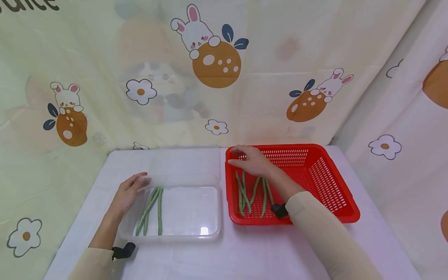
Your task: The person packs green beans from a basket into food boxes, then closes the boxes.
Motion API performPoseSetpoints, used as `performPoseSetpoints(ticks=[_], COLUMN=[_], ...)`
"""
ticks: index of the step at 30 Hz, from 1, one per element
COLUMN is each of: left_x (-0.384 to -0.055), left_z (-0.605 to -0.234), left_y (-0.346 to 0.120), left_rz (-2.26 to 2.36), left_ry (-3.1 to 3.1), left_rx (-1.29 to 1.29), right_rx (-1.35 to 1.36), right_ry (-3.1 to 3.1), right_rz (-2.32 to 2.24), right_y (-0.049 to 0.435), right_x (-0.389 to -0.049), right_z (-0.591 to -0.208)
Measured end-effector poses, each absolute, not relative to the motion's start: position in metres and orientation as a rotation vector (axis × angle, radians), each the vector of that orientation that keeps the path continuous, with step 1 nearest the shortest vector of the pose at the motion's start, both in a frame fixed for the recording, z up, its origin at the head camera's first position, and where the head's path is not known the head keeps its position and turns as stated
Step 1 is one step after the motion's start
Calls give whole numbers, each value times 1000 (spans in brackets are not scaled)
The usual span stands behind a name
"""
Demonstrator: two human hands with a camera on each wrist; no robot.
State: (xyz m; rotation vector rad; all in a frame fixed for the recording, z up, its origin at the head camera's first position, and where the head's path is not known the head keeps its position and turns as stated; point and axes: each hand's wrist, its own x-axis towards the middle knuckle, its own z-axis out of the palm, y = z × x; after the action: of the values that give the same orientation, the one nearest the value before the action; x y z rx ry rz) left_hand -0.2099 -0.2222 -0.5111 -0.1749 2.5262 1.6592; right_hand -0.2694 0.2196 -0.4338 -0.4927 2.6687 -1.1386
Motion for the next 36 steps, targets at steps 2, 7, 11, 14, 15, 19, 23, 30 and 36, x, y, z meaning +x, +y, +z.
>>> performPoseSetpoints(ticks=[2, 7, 11, 14, 15, 19, 23, 30, 36], left_x=[-209, -209, -210, -210, -210, -210, -209, -209, -210], left_z=[-512, -514, -515, -514, -514, -514, -514, -515, -514], left_y=[-223, -224, -224, -224, -224, -224, -223, -223, -224], left_rz=[1661, 1669, 1665, 1666, 1669, 1670, 1668, 1673, 1673], left_ry=[2525, 2515, 2513, 2516, 2516, 2517, 2518, 2513, 2513], left_rx=[-179, -183, -187, -186, -185, -184, -184, -184, -185], right_rx=[-498, -493, -474, -443, -434, -423, -411, -393, -360], right_ry=[2677, 2674, 2647, 2635, 2632, 2617, 2593, 2576, 2581], right_rz=[-1105, -977, -875, -822, -809, -770, -768, -768, -707], right_y=[222, 228, 235, 241, 243, 250, 258, 268, 276], right_x=[-270, -273, -275, -278, -279, -283, -285, -286, -285], right_z=[-435, -439, -444, -448, -449, -453, -459, -465, -464])
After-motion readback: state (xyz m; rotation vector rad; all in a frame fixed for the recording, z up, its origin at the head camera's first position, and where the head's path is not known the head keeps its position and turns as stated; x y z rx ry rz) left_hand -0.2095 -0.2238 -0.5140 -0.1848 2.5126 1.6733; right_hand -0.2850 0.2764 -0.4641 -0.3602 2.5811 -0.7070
